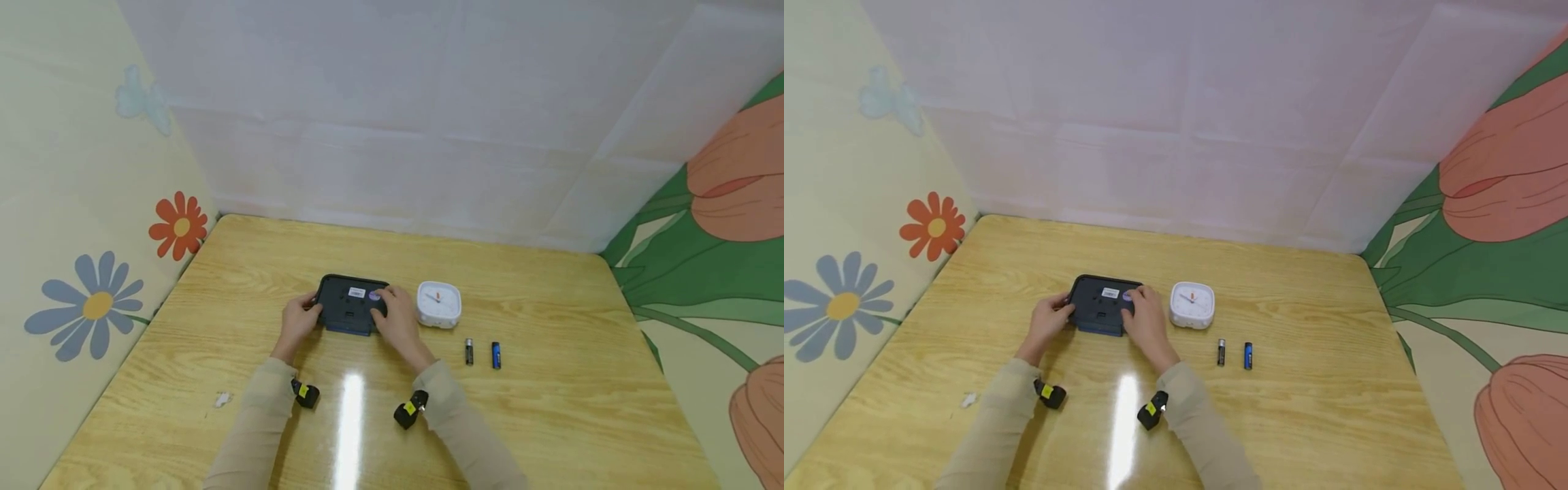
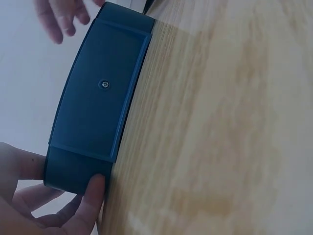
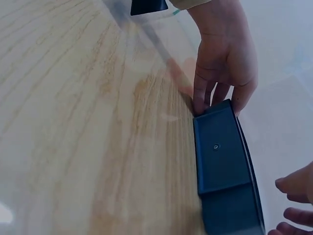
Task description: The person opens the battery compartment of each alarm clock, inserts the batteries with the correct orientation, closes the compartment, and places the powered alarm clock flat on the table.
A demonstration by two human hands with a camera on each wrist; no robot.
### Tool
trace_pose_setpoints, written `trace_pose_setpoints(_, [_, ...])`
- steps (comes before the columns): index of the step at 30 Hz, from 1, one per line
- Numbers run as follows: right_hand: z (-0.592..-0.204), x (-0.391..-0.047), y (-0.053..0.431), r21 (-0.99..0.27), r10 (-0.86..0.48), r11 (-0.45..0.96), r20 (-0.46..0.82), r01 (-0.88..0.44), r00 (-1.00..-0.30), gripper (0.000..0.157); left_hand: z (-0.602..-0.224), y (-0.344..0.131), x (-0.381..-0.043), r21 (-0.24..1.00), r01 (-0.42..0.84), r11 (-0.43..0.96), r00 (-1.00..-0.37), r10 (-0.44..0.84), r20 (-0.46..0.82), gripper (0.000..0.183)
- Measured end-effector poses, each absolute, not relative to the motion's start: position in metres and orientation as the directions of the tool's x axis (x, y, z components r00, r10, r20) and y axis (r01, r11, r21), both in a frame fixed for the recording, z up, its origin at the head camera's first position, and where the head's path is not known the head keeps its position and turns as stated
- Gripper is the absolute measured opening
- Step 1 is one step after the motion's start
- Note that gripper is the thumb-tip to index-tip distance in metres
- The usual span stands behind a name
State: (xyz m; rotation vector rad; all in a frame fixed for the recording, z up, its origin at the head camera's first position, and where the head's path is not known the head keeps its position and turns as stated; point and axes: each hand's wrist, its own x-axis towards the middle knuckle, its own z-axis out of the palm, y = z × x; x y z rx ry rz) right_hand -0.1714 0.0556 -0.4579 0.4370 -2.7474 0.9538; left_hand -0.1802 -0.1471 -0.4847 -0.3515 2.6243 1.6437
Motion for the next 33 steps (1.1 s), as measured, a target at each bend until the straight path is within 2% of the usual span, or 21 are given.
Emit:
trace_pose_setpoints(7, [-0.444,-0.181,0.051,-0.443,-0.416,0.75,0.262,-0.492,-0.871,0.029,-0.485,-0.147,-0.181,0.893,-0.173,0.415,-0.979,-0.167,-0.112,0.041])
trace_pose_setpoints(13, [-0.438,-0.188,0.043,-0.335,-0.528,0.769,0.15,-0.545,-0.836,0.028,-0.487,-0.147,-0.181,0.896,-0.164,0.412,-0.982,-0.159,-0.106,0.04])
trace_pose_setpoints(17, [-0.438,-0.191,0.038,-0.292,-0.57,0.77,0.086,-0.568,-0.817,0.027,-0.488,-0.147,-0.182,0.897,-0.168,0.41,-0.98,-0.164,-0.109,0.04])
trace_pose_setpoints(21, [-0.44,-0.194,0.035,-0.258,-0.597,0.76,0.083,-0.596,-0.798,0.024,-0.488,-0.146,-0.181,0.892,-0.174,0.417,-0.979,-0.17,-0.112,0.039])
trace_pose_setpoints(33, [-0.441,-0.199,0.025,-0.175,-0.585,0.798,0.01,-0.577,-0.811,0.021,-0.488,-0.147,-0.182,0.884,-0.17,0.436,-0.98,-0.166,-0.107,0.038])
